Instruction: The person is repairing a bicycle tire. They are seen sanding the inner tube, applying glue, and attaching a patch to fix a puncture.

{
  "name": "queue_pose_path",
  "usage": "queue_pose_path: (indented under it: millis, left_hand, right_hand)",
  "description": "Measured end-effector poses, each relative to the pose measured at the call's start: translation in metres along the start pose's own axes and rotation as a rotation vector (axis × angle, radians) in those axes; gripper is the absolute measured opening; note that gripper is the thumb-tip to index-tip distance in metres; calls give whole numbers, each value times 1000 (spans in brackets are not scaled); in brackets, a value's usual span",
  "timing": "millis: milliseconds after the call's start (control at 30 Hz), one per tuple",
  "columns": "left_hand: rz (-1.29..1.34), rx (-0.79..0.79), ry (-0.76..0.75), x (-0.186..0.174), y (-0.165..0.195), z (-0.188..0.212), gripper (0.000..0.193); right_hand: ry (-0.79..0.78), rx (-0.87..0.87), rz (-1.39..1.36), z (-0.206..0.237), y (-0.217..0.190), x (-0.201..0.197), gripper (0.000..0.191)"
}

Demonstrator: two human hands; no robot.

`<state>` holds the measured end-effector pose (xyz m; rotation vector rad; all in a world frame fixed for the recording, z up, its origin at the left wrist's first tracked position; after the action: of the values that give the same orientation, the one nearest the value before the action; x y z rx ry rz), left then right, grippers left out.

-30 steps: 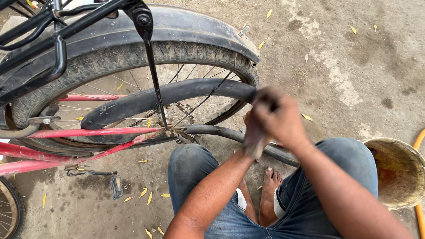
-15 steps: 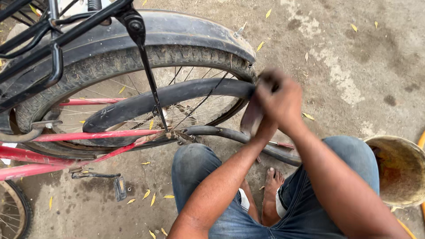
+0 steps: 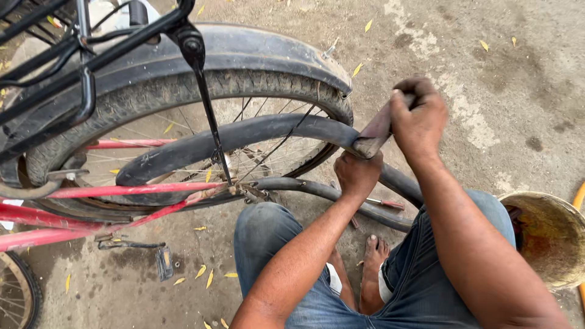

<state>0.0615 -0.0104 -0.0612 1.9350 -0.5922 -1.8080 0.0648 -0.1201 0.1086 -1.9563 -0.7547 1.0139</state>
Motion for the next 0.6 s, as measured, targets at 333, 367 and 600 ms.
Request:
queue_pose_path:
  millis: [333,367,600]
  left_hand:
    - [243,59,-34,5,-4,2,58]
    - [104,10,-51,11,-4,-1,58]
    - [1433,16,-363,25,-13,16,58]
  right_hand:
    - [-50,40,-19,-4,7,4,17]
    - [21,116,-53,-8,14,-3,16]
    - [-285,-152,19,28,-5,19,26]
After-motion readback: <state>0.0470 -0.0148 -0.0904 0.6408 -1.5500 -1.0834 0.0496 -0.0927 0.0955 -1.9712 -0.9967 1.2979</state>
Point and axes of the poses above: each hand's wrist, its own z-axis away from the middle knuckle, its own x-axis out of the palm, y = z × x, the point moved 6 cm from there along -z, towards the middle knuckle, and after that the axes turned 5 degrees about -z, right-handed, at the moved point
